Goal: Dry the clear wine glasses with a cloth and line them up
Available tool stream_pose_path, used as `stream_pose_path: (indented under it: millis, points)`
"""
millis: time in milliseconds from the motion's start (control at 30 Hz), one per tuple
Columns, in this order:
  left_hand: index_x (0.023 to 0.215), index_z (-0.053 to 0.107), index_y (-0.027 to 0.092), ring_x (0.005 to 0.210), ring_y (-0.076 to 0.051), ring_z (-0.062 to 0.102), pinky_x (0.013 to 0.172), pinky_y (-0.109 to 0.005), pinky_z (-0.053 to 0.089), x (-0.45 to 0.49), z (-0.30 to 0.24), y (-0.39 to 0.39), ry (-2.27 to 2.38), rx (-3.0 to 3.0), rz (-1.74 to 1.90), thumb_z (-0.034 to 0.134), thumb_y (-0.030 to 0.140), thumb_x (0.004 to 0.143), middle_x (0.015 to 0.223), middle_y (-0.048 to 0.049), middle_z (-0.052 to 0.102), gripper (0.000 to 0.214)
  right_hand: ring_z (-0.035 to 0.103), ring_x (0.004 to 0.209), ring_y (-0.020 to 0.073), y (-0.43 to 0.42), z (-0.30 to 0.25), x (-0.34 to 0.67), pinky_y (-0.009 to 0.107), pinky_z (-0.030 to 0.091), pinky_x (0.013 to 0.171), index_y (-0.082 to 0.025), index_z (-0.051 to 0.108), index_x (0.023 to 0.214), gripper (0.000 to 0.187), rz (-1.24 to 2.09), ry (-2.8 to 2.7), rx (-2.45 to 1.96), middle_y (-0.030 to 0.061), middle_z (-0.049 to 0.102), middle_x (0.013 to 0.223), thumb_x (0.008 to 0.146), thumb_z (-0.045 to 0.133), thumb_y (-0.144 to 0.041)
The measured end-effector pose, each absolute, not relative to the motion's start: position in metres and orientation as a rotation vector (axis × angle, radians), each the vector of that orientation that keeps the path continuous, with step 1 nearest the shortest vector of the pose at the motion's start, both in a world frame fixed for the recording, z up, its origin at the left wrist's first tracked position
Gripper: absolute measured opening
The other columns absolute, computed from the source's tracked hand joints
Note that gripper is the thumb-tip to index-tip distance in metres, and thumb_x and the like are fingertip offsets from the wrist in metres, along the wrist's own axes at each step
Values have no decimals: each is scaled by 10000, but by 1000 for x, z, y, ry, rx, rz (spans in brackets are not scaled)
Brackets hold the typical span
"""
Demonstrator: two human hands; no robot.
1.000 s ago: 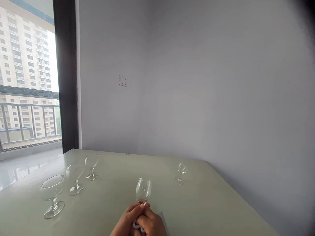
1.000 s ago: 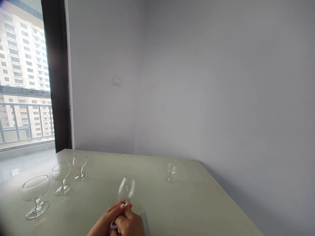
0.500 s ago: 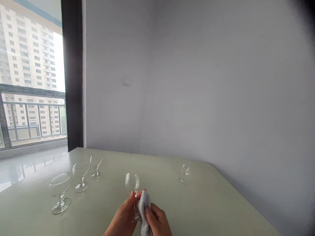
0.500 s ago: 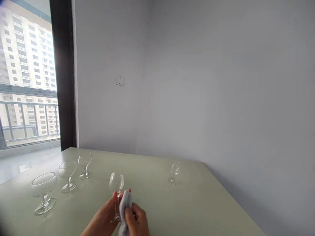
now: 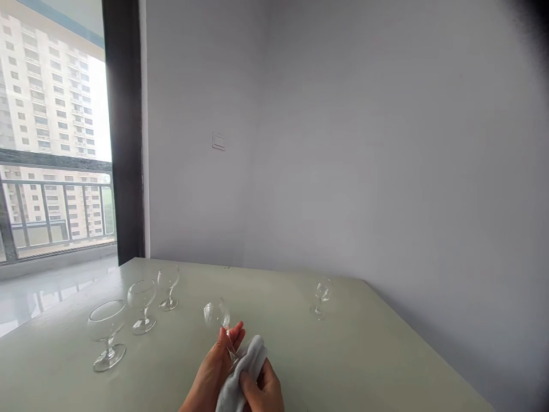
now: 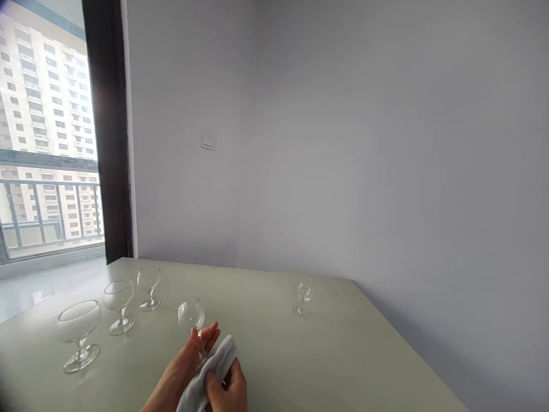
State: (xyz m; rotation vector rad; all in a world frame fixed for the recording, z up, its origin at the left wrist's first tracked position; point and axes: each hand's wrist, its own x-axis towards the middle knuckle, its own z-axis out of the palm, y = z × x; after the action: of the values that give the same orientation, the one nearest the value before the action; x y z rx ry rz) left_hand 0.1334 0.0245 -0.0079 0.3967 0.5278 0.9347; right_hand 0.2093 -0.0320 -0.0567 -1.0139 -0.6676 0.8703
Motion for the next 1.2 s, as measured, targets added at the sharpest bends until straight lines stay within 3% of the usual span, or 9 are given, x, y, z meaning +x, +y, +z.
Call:
stream_pose_path:
  millis: [100, 200, 300, 433, 600, 733, 867, 1067, 1200]
  points:
    - [755, 678, 147, 1289, -239, 373, 1110, -396, 238, 137, -21, 31, 498, 417, 949, 479, 338, 869, 1158, -101, 611, 299, 632, 697, 227, -35, -58, 202, 319, 503, 674, -161, 620, 898, 323, 654, -837, -1141, 74, 700, 784, 605, 643, -296]
    - [730, 680, 150, 1281, -247, 388, 1104, -419, 249, 135, -23, 32, 490, 455, 949, 485, 316, 869, 1145, -106, 628, 291, 636, 839, 235, -40, -56, 201, 312, 492, 756, -185, 630, 982, 409, 367, -1164, -1189, 80, 691, 912, 590, 517, -152]
    - [719, 674, 152, 1286, -247, 379, 1093, -405, 285, 128, -13, 29, 492, 510, 937, 523, 311, 849, 1182, -113, 615, 255, 645, 782, 227, -42, -50, 210, 291, 495, 700, -204, 662, 858, 422, 241, -1439, -1367, 60, 681, 842, 509, 466, -72]
    - [755, 667, 174, 1311, -220, 338, 1107, -405, 251, 121, 5, 23, 489, 598, 920, 499, 385, 854, 1293, -85, 544, 286, 639, 700, 207, -37, -41, 226, 286, 488, 664, -202, 638, 778, 290, 326, -1184, -1570, 32, 677, 718, 556, 496, -81]
    - [753, 654, 221, 1362, -204, 217, 1112, -419, 206, 119, 10, 14, 462, 743, 838, 471, 465, 848, 1413, -5, 419, 319, 570, 502, 165, -29, -44, 226, 242, 439, 471, -161, 625, 788, 191, 631, -988, -1532, 1, 620, 604, 624, 529, -180]
    - [803, 664, 226, 1368, -205, 196, 1108, -443, 185, 119, 8, 12, 450, 882, 825, 440, 479, 858, 1432, -38, 390, 343, 627, 670, 222, -33, -55, 224, 301, 462, 626, -178, 662, 768, 240, 359, -1160, -1679, 46, 669, 695, 589, 513, -117]
    - [849, 683, 202, 1356, -227, 232, 1103, -414, 205, 118, 9, 16, 440, 1011, 897, 508, 449, 831, 1405, -84, 426, 303, 623, 708, 279, -40, -51, 234, 354, 457, 636, -148, 657, 797, 254, 215, -1216, -1740, 90, 655, 737, 562, 563, -130]
    - [841, 709, 202, 1292, -301, 347, 1062, -439, 278, 117, 13, 20, 525, 1038, 890, 640, 502, 707, 1278, -102, 564, 336, 598, 739, 194, -46, -24, 243, 294, 493, 665, -219, 582, 1092, 469, 60, -1188, -1540, 75, 581, 1020, 625, 607, -188]
    - [842, 725, 204, 1164, -336, 485, 999, -438, 361, 117, 12, 21, 672, 1173, 895, 678, 522, 650, 1164, -107, 644, 374, 579, 796, 188, -50, -20, 240, 282, 495, 691, -221, 594, 997, 430, -174, -1383, -1373, 51, 534, 872, 614, 472, -70]
